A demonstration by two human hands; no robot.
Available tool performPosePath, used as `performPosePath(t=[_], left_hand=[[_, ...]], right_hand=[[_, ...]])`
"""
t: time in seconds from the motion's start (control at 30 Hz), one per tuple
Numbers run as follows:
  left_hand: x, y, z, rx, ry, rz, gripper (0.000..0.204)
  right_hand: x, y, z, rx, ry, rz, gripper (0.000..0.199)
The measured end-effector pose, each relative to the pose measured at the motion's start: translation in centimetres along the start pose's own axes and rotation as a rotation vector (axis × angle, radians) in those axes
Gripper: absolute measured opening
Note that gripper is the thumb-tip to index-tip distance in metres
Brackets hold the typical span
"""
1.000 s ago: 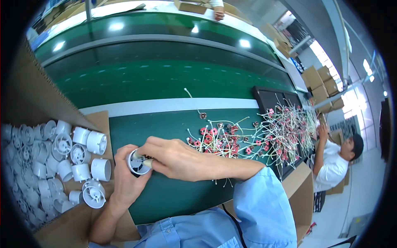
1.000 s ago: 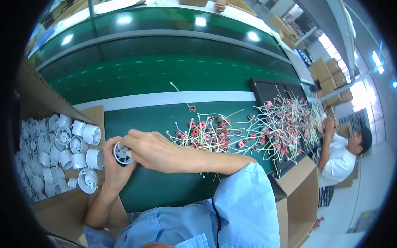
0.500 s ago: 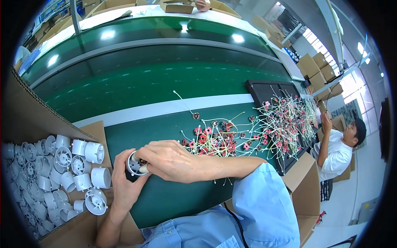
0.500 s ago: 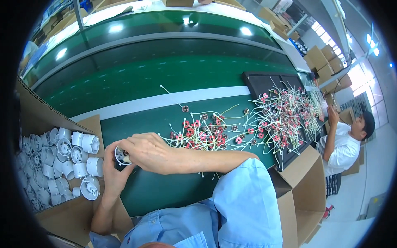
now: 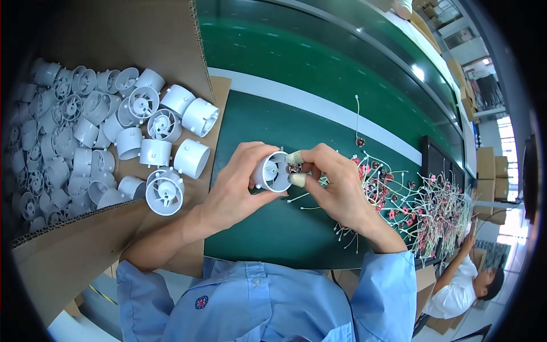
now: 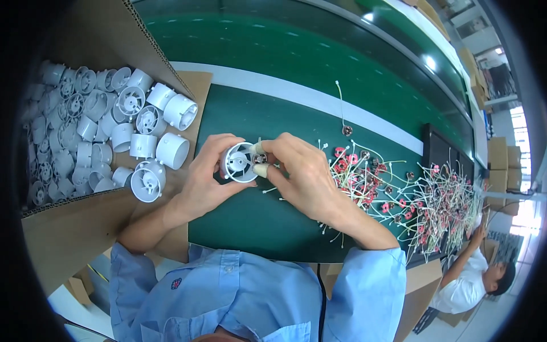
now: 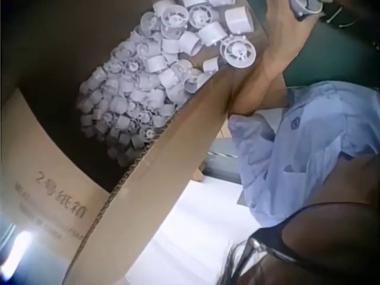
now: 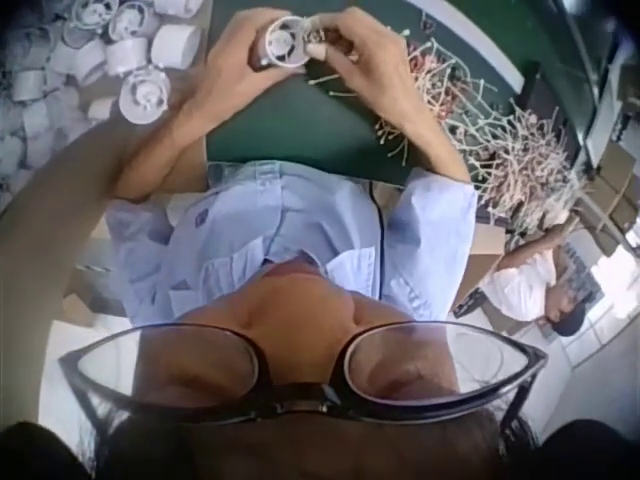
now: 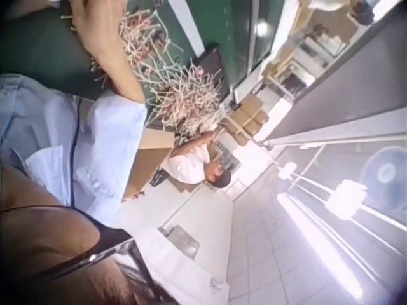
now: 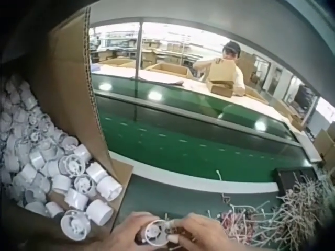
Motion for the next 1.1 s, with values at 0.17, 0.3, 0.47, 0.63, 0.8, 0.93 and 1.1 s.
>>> performPosePath(t=[0.17, 0.3, 0.47, 0.63, 0.8, 0.93, 1.1], left_hand=[[0.2, 0.3, -0.3, 0.140, -0.138, -0.009, 0.063], [0.4, 0.3, -1.0, 0.222, -0.177, -0.027, 0.063], [0.4, 0.5, -1.3, 0.186, -0.253, -0.023, 0.063], [-0.4, 0.2, -1.4, 0.201, -0.313, -0.072, 0.062], [-0.2, 0.5, 0.3, 0.106, -0.067, -0.054, 0.062], [0.0, 0.1, 0.7, 0.059, 0.020, -0.041, 0.063], [-0.1, 0.3, -2.0, 0.289, -0.254, -0.092, 0.065]], right_hand=[[0.5, 0.2, 0.0, 0.045, -0.023, 0.014, 0.032], [0.8, 0.2, 0.4, 0.052, -0.086, -0.007, 0.031], [1.1, 0.0, 0.2, 0.044, -0.256, -0.027, 0.031], [0.7, 0.1, 0.6, -0.070, -0.037, -0.079, 0.030], [0.3, 0.4, 1.0, -0.098, 0.104, -0.100, 0.031], [0.2, 0.3, 1.2, -0.076, 0.032, -0.096, 0.035], [1.0, -0.1, 1.8, -0.131, -0.003, -0.119, 0.034]])
Point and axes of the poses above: each hand's wrist, its own y-axis away from the middle knuckle, its own x-axis out of the palm, z = x × y, the point moved 8 cm from there along -y, towards the middle knuckle, and after that the axes turned 10 degrees about z, right-handed, at the moved point
